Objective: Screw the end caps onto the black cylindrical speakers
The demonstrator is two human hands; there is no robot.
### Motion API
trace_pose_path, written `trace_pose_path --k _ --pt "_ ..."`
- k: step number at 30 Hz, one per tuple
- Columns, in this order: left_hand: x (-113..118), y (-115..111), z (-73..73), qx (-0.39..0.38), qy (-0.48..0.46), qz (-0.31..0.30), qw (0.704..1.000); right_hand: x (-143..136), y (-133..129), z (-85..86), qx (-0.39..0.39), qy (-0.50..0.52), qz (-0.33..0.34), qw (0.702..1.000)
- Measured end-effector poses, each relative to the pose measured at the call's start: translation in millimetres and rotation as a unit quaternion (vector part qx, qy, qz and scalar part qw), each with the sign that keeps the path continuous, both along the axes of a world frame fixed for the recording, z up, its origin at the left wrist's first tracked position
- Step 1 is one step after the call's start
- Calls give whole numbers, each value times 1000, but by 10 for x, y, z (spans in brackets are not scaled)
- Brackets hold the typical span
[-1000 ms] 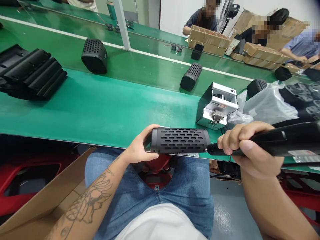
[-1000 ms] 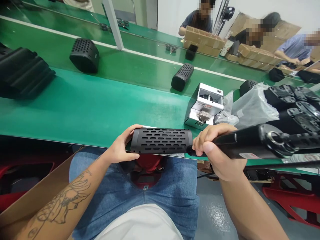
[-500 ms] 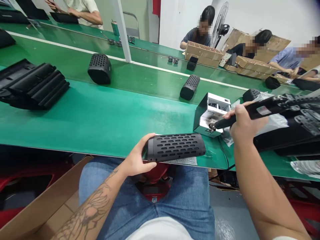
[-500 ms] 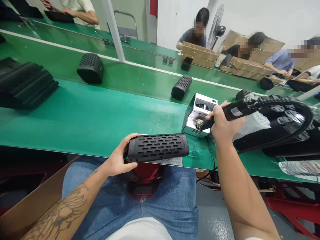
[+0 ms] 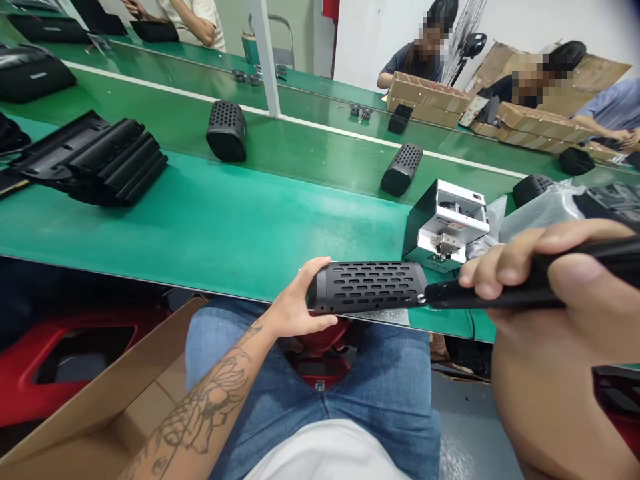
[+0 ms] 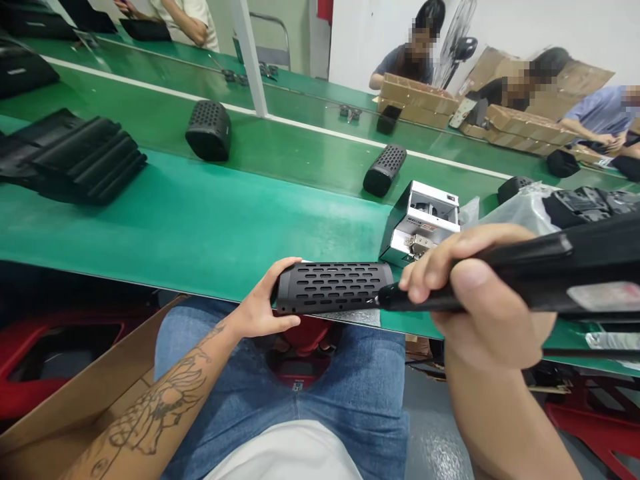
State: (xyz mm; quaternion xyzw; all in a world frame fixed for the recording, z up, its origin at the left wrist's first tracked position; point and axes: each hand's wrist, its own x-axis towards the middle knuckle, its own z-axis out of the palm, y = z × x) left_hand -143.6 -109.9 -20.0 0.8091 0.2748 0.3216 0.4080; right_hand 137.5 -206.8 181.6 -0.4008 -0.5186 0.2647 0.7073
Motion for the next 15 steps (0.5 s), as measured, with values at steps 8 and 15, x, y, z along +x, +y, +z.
trace_pose_path --k 8,15 --pt "23 2 13 9 -2 3 1000 -334 95 -323 -4 7 80 997" --pt "23 5 25 15 -3 -1 1000 -371 134 -349 -26 -6 75 997"
